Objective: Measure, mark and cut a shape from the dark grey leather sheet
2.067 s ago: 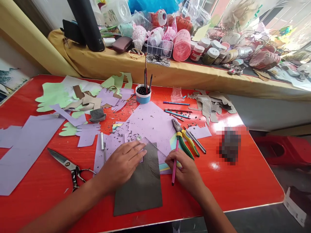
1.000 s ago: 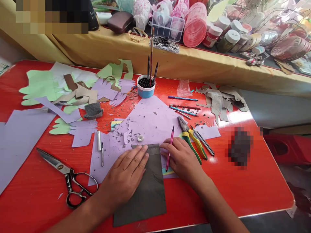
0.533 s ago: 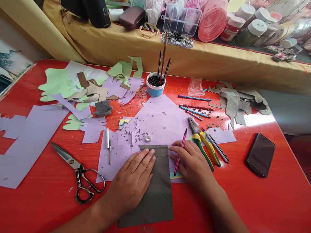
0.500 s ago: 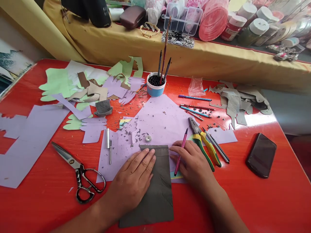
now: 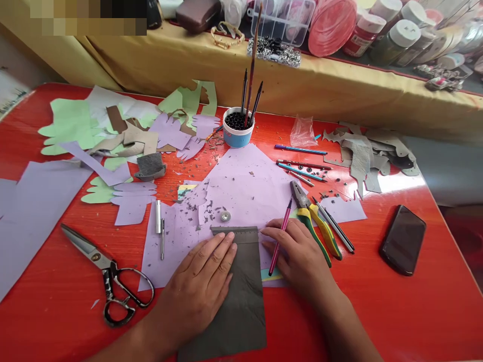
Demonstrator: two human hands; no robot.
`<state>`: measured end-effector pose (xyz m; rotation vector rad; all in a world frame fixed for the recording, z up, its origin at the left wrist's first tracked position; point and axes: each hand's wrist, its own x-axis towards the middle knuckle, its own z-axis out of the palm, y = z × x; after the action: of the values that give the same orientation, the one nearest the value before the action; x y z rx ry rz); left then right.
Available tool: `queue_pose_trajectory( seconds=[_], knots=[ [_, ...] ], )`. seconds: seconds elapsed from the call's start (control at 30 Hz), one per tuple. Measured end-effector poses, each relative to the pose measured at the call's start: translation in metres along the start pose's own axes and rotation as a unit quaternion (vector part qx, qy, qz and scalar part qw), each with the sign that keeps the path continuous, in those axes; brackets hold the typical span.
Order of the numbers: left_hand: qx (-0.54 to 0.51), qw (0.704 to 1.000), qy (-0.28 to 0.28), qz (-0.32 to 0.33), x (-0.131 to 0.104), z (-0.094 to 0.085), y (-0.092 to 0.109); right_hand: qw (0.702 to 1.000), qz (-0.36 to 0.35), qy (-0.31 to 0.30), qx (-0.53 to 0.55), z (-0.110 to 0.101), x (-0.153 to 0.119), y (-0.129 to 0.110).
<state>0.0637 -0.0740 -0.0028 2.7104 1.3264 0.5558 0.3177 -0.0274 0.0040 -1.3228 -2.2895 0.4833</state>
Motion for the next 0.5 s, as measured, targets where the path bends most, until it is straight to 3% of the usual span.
queue_pose_trajectory(
  seconds=[0.5],
  knots=[
    [-0.033,0.999,-0.016,-0.004,0.0002,0.0051,-0.0023,1.0,0.023,0.001,0.01,-0.0032,-0.0009,0.0033]
  ],
)
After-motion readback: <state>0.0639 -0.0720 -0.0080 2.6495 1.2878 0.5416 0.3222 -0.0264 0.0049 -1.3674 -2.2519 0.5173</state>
